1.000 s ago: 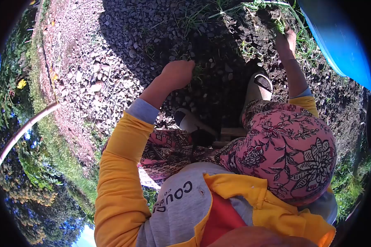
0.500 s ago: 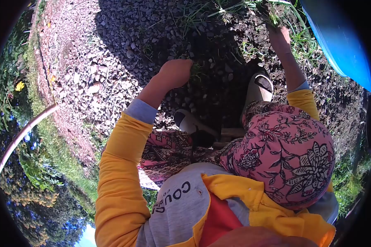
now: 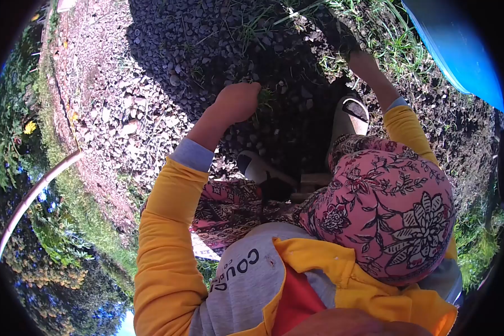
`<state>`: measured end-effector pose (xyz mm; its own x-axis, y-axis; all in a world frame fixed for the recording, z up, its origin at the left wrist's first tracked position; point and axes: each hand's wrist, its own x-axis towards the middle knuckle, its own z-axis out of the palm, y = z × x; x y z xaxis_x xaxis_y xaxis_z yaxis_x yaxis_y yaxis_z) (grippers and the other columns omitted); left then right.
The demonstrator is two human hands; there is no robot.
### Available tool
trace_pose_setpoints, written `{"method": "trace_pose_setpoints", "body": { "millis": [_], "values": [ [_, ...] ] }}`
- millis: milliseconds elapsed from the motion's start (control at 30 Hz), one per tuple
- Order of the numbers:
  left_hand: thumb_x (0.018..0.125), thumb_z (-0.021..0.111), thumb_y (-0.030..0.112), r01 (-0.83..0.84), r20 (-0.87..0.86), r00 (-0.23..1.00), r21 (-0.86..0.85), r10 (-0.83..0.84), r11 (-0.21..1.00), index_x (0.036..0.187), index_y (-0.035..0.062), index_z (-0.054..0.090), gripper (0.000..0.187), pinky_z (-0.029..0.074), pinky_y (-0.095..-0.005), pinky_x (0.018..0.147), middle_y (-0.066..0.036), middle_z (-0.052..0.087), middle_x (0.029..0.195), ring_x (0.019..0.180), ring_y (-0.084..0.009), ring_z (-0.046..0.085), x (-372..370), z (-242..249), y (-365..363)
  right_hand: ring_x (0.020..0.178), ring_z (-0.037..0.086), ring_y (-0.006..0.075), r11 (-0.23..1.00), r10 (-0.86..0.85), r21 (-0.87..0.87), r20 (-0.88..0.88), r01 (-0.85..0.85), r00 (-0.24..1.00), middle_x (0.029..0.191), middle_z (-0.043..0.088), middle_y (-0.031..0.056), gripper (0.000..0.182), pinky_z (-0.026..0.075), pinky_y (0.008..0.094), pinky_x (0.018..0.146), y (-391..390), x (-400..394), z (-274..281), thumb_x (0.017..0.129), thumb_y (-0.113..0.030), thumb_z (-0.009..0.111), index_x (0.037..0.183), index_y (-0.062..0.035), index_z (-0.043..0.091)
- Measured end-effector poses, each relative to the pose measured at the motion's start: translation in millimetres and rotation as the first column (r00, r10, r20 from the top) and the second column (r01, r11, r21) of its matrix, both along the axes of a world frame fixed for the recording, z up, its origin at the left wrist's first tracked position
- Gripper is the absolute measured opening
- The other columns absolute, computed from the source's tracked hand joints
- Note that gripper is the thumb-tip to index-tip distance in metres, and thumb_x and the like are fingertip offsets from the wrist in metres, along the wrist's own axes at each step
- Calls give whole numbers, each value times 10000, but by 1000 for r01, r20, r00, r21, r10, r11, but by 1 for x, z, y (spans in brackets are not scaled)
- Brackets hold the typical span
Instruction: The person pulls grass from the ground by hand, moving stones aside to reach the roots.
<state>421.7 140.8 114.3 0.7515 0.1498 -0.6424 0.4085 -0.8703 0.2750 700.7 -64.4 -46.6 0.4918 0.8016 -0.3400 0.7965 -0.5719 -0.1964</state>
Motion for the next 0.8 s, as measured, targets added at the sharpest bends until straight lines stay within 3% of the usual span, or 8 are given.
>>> {"method": "trace_pose_setpoints", "body": {
  "millis": [100, 133, 167, 233, 267, 367, 567, 800],
  "values": [
    [780, 458, 109, -24, -62, 998, -11, 24, 1000, 938, 27, 528, 191, 443, -452, 707, -195, 598, 834, 827, -362, 573, 6, 7, -2, 759, 589, 395, 962, -119, 216, -211, 165, 970, 760, 606, 225, 284, 465, 478, 683, 0, 1, 14, 782, -265, 510, 800, 11, 574],
    [778, 460, 109, -15, -36, 999, -5, 15, 1000, 936, 25, 529, 192, 443, -453, 707, -196, 598, 833, 826, -362, 573, 4, 4, -2, 771, 582, 400, 954, 158, 259, -4, -151, 987, 791, 596, 244, 305, 463, 470, 695, -4, 0, 12, 792, -272, 498, 784, 24, 574],
    [777, 461, 110, -3, -7, 1000, 4, 3, 1000, 935, 24, 530, 192, 442, -454, 707, -197, 598, 832, 825, -362, 573, 0, -3, 1, 773, 590, 371, 972, -71, 217, -84, 87, 994, 784, 594, 229, 271, 473, 438, 687, 0, -7, -4, 784, -258, 504, 779, -1, 589],
    [775, 463, 111, 10, 9, 1000, 2, -10, 1000, 936, 21, 530, 196, 441, -454, 709, -198, 598, 832, 824, -363, 573, 0, -5, 0, 781, 602, 333, 981, -127, 143, -50, 133, 991, 779, 601, 196, 225, 482, 404, 669, 11, -36, 30, 776, -233, 506, 786, -28, 597],
    [774, 463, 111, 7, 3, 1000, -6, -7, 1000, 939, 19, 529, 199, 440, -454, 711, -199, 598, 834, 823, -363, 572, 3, -3, -1, 782, 612, 294, 970, 199, 121, 97, -210, 975, 784, 615, 154, 182, 488, 372, 669, 1, -38, 14, 770, -201, 500, 789, -53, 605],
    [772, 465, 108, 14, -22, 1000, -3, -14, 1000, 957, 17, 525, 215, 439, -452, 717, -197, 598, 847, 830, -365, 570, 7, 0, -3, 761, 616, 285, 997, 75, -1, 78, -75, 994, 790, 624, 135, 204, 491, 358, 688, 13, -63, 23, 731, -252, 554, 757, -54, 593],
    [782, 421, 113, 56, 14, 998, 34, -57, 998, 934, 27, 529, 205, 454, -433, 731, -181, 607, 866, 838, -340, 588, 10, 0, -3, 895, 606, 218, 990, 114, -89, 58, -109, 992, 880, 640, 83, 209, 460, 321, 788, 17, -70, 32, 790, -175, 454, 873, -58, 607],
    [779, 470, 104, 56, 16, 998, 35, -57, 998, 982, 12, 509, 226, 437, -451, 731, -199, 593, 867, 853, -373, 562, 16, 2, -6, 887, 608, 244, 987, 135, -84, -61, -140, 989, 897, 634, 129, 187, 485, 337, 754, 14, -61, 36, 766, -144, 484, 851, -50, 623]
  ]
}}
